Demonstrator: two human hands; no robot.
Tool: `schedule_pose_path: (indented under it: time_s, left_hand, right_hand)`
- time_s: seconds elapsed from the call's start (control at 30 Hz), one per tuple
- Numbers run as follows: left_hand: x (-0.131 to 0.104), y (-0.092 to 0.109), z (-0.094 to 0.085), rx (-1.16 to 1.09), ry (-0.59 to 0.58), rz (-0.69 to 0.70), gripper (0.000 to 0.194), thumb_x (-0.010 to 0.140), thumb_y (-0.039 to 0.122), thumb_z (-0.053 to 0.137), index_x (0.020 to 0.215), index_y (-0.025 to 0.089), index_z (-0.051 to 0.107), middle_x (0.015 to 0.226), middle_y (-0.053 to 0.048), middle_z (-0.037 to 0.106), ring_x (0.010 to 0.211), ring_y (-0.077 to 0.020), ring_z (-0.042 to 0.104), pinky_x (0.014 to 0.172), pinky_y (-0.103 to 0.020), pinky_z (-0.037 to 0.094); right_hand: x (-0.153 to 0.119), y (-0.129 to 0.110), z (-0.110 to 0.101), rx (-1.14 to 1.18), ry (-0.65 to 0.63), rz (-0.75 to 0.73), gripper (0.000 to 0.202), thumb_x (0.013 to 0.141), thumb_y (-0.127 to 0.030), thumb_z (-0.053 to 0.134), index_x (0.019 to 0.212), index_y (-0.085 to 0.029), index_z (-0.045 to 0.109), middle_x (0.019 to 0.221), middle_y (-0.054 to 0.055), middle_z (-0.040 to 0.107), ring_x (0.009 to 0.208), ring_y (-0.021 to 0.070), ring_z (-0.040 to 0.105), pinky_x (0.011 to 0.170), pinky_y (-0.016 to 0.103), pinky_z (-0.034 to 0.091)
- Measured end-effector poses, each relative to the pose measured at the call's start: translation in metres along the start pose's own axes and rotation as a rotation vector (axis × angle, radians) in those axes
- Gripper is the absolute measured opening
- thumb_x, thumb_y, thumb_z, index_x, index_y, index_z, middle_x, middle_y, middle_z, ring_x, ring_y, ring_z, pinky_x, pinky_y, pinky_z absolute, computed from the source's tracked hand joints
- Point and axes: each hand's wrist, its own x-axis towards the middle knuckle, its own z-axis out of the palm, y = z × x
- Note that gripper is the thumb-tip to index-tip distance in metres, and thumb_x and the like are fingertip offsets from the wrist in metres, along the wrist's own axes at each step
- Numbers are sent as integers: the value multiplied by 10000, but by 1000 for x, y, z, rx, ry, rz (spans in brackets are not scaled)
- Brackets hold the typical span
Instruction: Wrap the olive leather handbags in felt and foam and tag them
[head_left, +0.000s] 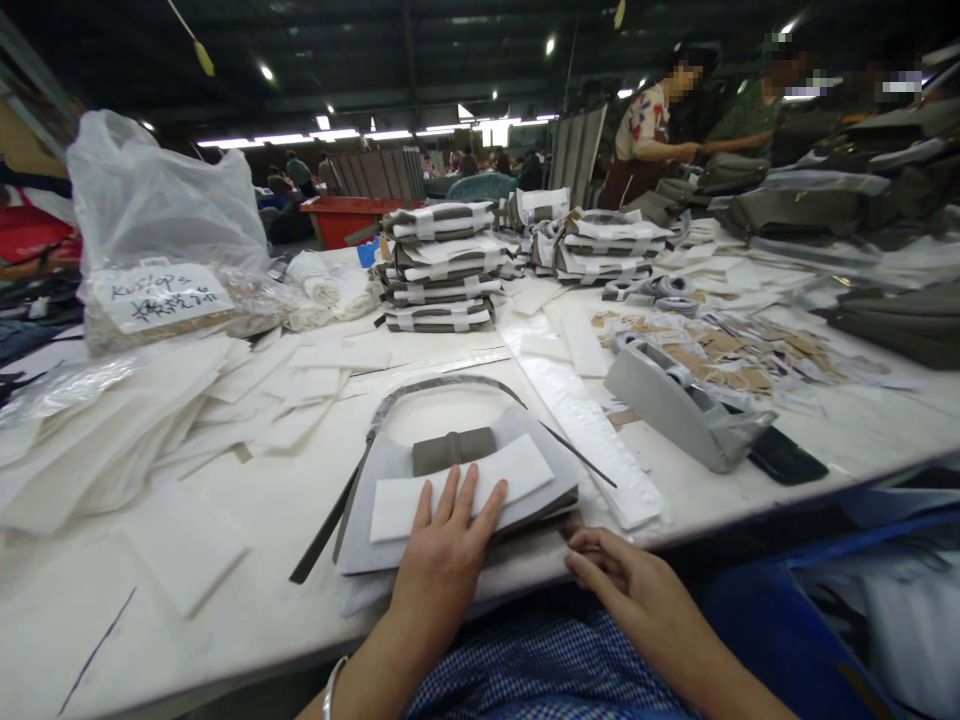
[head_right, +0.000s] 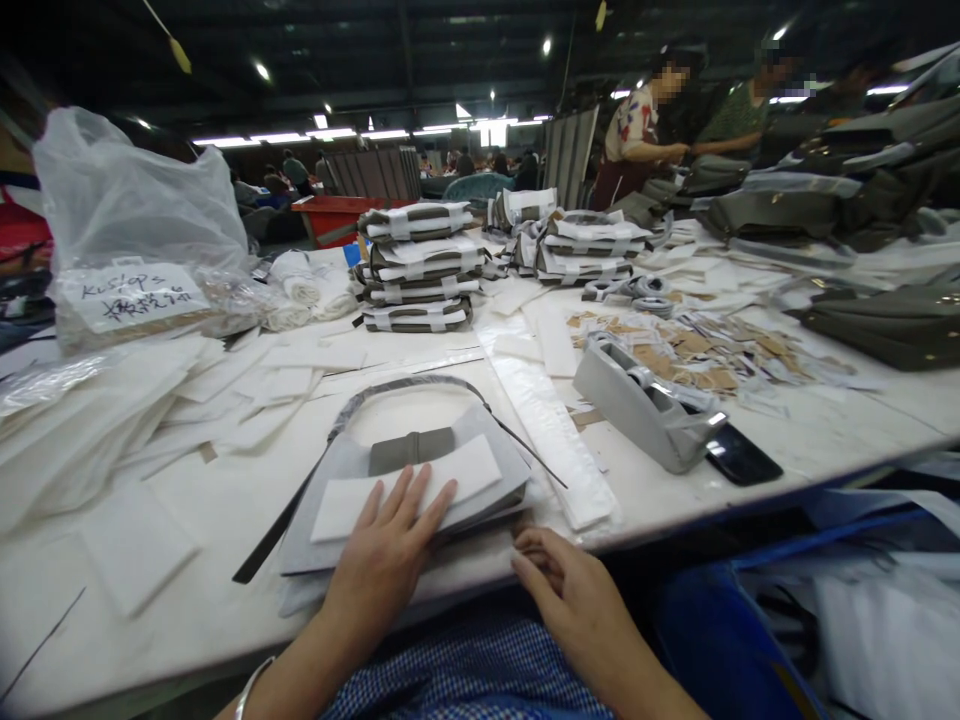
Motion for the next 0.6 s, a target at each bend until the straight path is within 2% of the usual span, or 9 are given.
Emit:
schedule_pose_path:
  time_s: [0.07, 0.1, 0.17, 0.27, 0.33, 0.43, 0.5, 0.6]
  left_hand:
    - [0, 0, -1, 17, 6, 13, 641, 936, 161, 527, 1533, 264, 317, 1549, -141, 391, 1417, -367, 372, 1088, -585, 402]
    - [1, 0, -1, 27, 13, 21, 642, 930, 163, 539, 1529, 257, 329, 1545, -142, 398, 1410, -371, 382, 1081, -584, 411]
    - [0, 0, -1, 43, 39, 36, 632, 925, 177, 552, 1520, 247, 352, 1532, -142, 419, 1394, -375, 408, 1065, -580, 430]
    - [-1, -2, 2, 64, 115, 54, 589, 940, 189, 525, 1508, 240, 377, 1508, -130, 457, 1364, -365, 455, 1037, -563, 462]
    - [-2, -5, 4, 80, 173, 68, 560, 957, 199, 496, 1505, 230, 384, 1499, -123, 471, 1347, -354, 479, 1020, -547, 479]
    - [-4, -11, 4, 92, 240, 77, 533, 983, 225, 456, 1509, 203, 374, 1499, -118, 473, 1340, -340, 490, 1007, -522, 490]
    - [-6, -14, 2, 83, 273, 59, 529, 998, 239, 424, 1519, 188, 349, 1509, -115, 461, 1352, -327, 478, 1022, -506, 480]
    - [-7, -15, 0, 47, 298, 31, 584, 1005, 338, 427, 1542, 156, 289, 1539, -144, 409, 1385, -335, 433, 1054, -513, 451]
  right_hand:
    - [1, -7, -1, 247, -125, 214, 206, 891, -440, 634, 948, -242, 642, 895, 31, 730, 871, 240, 728, 812, 372, 615]
    - [2, -11, -1, 359, -146, 276, 226, 870, -444, 663, 948, -234, 637, 939, 37, 729, 944, 248, 716, 888, 398, 590]
    - [4, -19, 0, 572, -127, 353, 241, 827, -411, 720, 949, -218, 644, 1025, 48, 720, 1072, 258, 674, 1026, 440, 508]
    - [4, -24, 10, 938, 6, 429, 198, 784, -319, 761, 917, -208, 666, 1071, 41, 713, 1161, 236, 630, 1132, 422, 411]
    - [5, -21, 21, 1149, 112, 468, 199, 738, -243, 788, 899, -209, 677, 1069, 28, 716, 1187, 218, 617, 1147, 382, 398]
    - [11, -19, 37, 1318, 203, 499, 270, 671, -161, 806, 912, -208, 691, 1079, 27, 718, 1221, 218, 597, 1147, 354, 401]
    - [18, -22, 43, 1373, 210, 489, 323, 673, -144, 786, 974, -218, 694, 1122, 24, 710, 1230, 214, 590, 1150, 356, 395]
    - [29, -37, 46, 1392, 144, 391, 434, 696, -89, 707, 1099, -248, 675, 1198, 3, 684, 1237, 202, 578, 1161, 378, 374]
